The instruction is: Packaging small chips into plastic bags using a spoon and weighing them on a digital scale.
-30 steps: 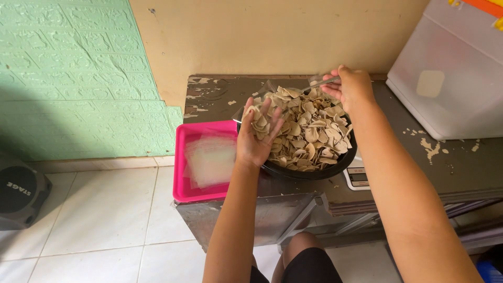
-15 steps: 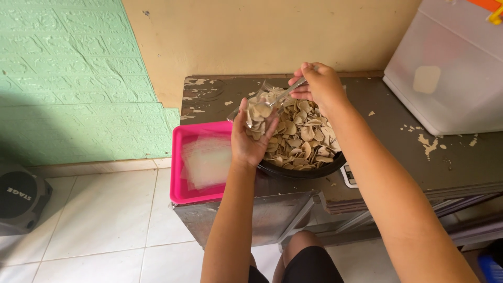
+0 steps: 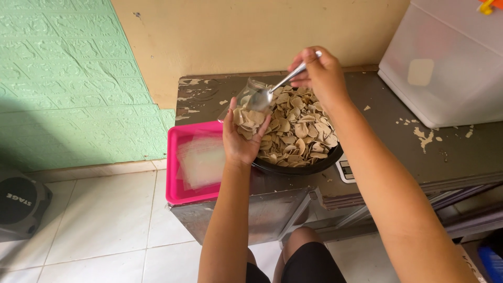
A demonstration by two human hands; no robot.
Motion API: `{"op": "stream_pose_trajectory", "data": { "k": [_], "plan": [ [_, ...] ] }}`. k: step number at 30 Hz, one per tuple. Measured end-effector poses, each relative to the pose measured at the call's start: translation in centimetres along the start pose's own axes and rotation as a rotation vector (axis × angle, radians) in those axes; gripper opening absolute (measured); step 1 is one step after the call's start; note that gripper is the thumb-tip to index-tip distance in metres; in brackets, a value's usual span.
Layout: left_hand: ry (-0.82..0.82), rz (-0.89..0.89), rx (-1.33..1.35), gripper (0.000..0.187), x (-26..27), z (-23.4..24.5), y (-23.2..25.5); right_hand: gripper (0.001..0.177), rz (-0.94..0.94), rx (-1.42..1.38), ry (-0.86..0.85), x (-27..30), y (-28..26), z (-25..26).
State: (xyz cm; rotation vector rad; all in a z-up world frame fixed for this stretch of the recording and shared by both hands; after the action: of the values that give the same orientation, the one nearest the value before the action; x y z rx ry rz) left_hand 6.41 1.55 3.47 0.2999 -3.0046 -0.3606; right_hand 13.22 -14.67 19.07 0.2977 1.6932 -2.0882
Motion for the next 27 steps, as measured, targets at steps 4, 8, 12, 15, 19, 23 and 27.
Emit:
{"op": "stream_pose_trajectory", "data": {
  "k": [4, 8, 12, 15, 19, 23, 27],
  "plan": [
    [-0.107, -0.040, 0.007, 0.066, -0.9, 0.3, -0.1, 0.023, -0.005, -0.025, 0.309, 1.5, 0.9, 4.3],
    [-0.055, -0.128, 0.078, 0.061, -1.8, 1.6, 0.5, 0.035, -0.024, -0.137, 0.572, 4.2, 5.8, 9.0],
    [-0.021, -0.182, 0.134, 0.055, -2.5, 2.8, 0.4, 0.039, -0.071, -0.107, 0.578, 7.1, 9.8, 9.6],
    [-0.022, -0.206, 0.116, 0.052, -1.8, 2.3, 0.6, 0.039, -0.078, -0.104, 0.636, 8.6, 11.7, 8.6],
    [-0.052, -0.223, 0.112, 0.050, -1.4, 2.2, 0.7, 0.039, -0.074, -0.056, 0.642, 8.6, 14.1, 7.6],
    [-0.042, -0.237, 0.119, 0.052, -1.4, 2.1, 0.9, 0.039, -0.101, -0.217, 0.611, 9.0, 13.2, 6.4],
    [-0.032, -0.249, 0.115, 0.053, -1.2, 2.1, 0.9, 0.049, -0.140, -0.491, 0.589, 9.3, 14.0, 5.8]
  ]
}}
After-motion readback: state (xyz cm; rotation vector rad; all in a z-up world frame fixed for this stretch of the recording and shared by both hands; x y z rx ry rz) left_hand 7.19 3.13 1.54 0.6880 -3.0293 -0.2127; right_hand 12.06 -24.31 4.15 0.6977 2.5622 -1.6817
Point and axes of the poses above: each hand's wrist, its own x-axis away from the middle knuckle, its own z-axis out of the back of the hand, y = z × x, the point moved 9 cm from there along -x, towards the middle knuckle, and after that the axes turned 3 degrees about y, right-handed, at the moved point
